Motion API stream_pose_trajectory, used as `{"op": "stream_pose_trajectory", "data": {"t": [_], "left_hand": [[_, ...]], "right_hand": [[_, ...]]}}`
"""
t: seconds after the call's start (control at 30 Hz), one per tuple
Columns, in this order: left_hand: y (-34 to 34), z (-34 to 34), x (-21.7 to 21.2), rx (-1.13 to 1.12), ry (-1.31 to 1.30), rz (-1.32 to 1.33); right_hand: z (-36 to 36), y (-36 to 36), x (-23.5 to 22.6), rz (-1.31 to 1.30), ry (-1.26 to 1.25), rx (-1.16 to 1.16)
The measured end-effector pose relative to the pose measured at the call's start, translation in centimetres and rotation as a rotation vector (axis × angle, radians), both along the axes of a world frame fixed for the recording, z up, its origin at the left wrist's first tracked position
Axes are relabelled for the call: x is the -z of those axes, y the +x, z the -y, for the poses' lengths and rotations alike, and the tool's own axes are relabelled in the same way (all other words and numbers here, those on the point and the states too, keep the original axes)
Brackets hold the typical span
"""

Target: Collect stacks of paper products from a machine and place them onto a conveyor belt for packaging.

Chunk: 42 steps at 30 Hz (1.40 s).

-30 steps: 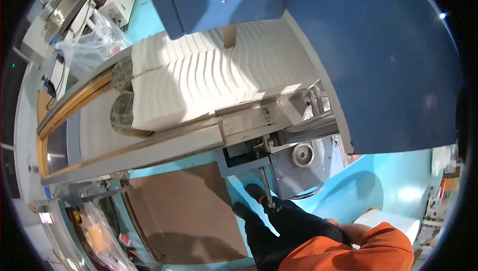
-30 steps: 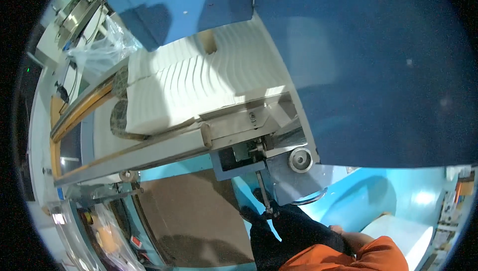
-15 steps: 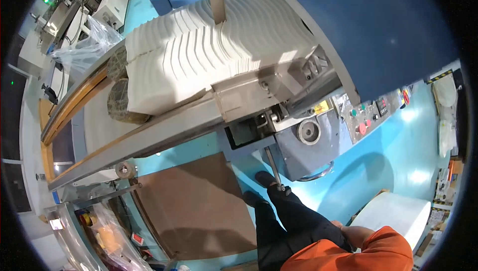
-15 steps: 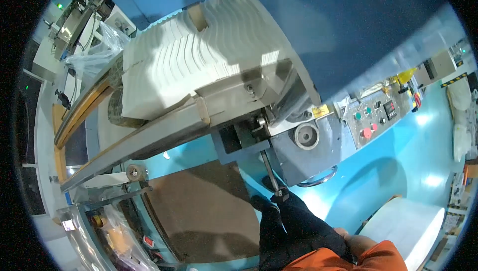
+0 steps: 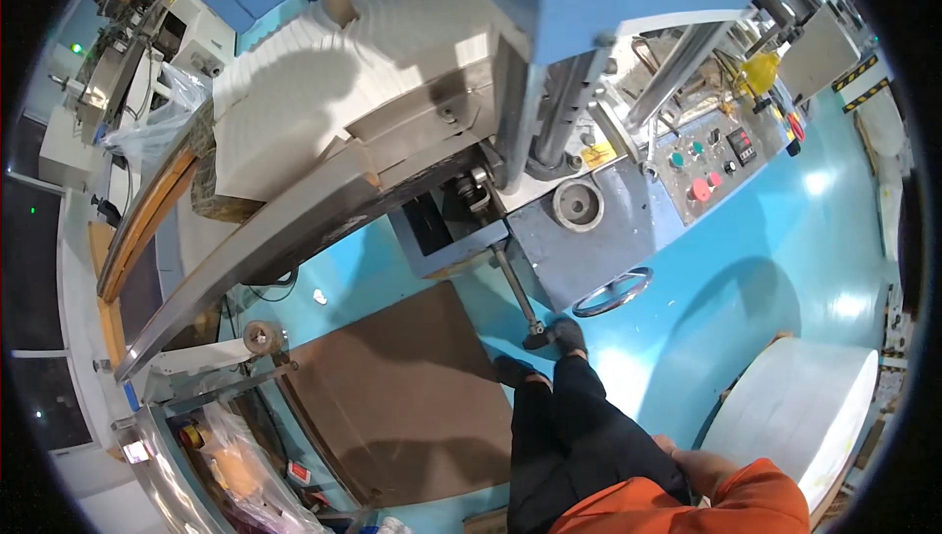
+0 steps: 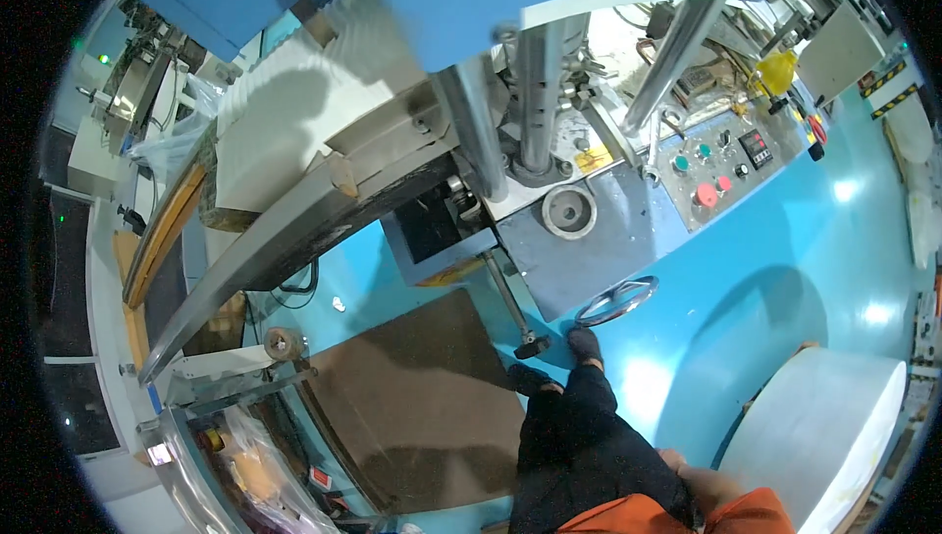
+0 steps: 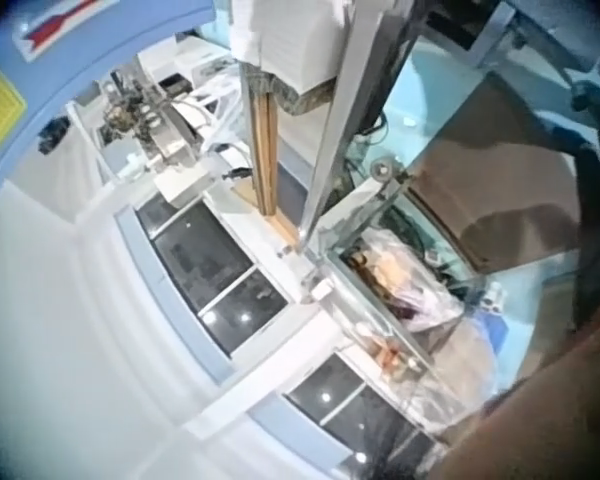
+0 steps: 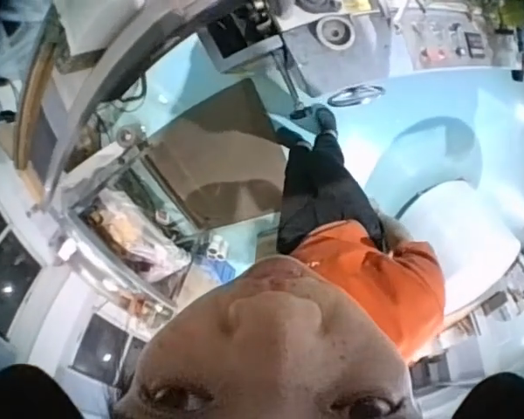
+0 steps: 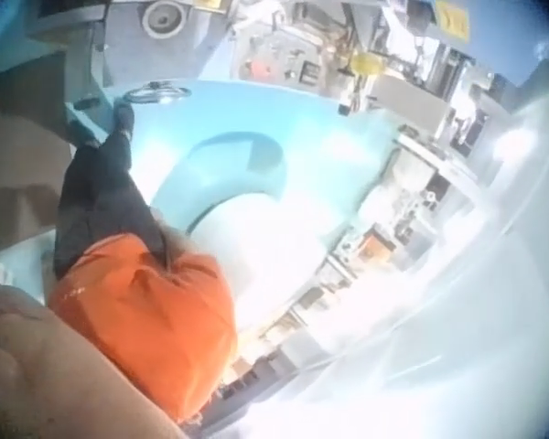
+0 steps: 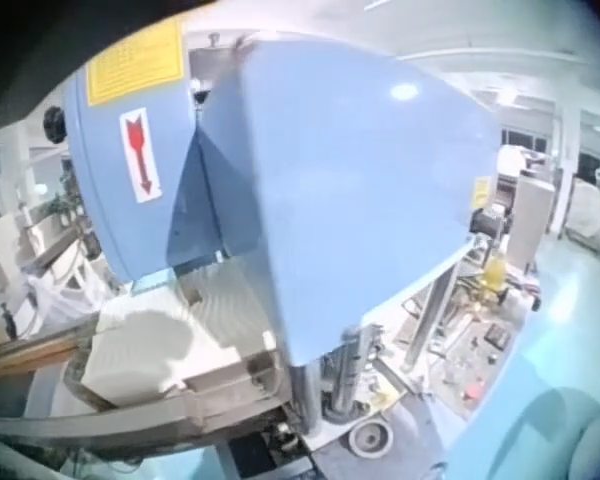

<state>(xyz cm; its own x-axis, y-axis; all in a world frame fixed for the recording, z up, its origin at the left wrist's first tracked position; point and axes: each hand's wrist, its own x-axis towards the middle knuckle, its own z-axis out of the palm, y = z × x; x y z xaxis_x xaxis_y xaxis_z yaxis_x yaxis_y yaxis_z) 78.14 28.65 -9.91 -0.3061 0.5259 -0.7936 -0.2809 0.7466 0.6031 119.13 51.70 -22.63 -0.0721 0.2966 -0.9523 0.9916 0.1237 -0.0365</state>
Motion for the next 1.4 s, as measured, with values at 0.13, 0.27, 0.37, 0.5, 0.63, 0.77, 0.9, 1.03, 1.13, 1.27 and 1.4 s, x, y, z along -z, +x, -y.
{"op": "stream_pose_trajectory", "data": {"t": [0.13, 0.27, 0.37, 0.5, 0.63, 0.77, 0.9, 1.03, 1.13, 1.27, 1.4], "left_hand": [[1.9, -2.1, -1.1, 0.017, 0.035, -0.027], [5.8, -4.8, -3.0, -0.006, 0.064, -0.068], [9.2, -7.2, -5.6, 0.483, 0.162, -0.281], [15.6, -11.4, -6.8, 0.733, 0.305, -0.49], [22.8, -17.7, -8.4, 0.561, 0.17, -0.262], [25.2, -24.4, -7.3, 0.82, 0.056, 0.065], [30.0, -32.9, -7.8, 0.911, 0.057, 0.071], [35.6, -40.5, -10.1, 1.184, 0.107, -0.347], [36.9, -45.2, -8.6, 1.242, 0.222, -0.406], [39.1, -55.6, -7.3, 1.325, 0.284, -0.363], [39.5, -67.2, -6.3, 1.379, 0.325, -0.347]], "right_hand": [[1.5, 4.4, -0.1, -0.034, -0.147, -0.117], [2.3, 7.4, -5.6, -0.109, 0.024, 0.148], [4.4, 12.2, -6.7, -0.178, 0.169, 0.282], [4.0, 22.7, -3.2, -0.181, 0.216, 0.254], [3.3, 29.4, -1.3, -0.168, 0.284, 0.279], [2.9, 34.1, -1.7, -0.116, 0.337, 0.298], [-2.6, 34.0, -2.9, -0.164, 0.395, 0.753], [-11.4, 34.4, -0.1, -0.261, 0.263, 1.269], [-20.7, 32.4, -0.7, -0.157, 0.246, 0.931], [-32.0, 30.3, -1.9, -0.272, 0.395, 0.87], [-43.0, 30.1, -2.8, -0.372, 0.412, 0.864]]}}
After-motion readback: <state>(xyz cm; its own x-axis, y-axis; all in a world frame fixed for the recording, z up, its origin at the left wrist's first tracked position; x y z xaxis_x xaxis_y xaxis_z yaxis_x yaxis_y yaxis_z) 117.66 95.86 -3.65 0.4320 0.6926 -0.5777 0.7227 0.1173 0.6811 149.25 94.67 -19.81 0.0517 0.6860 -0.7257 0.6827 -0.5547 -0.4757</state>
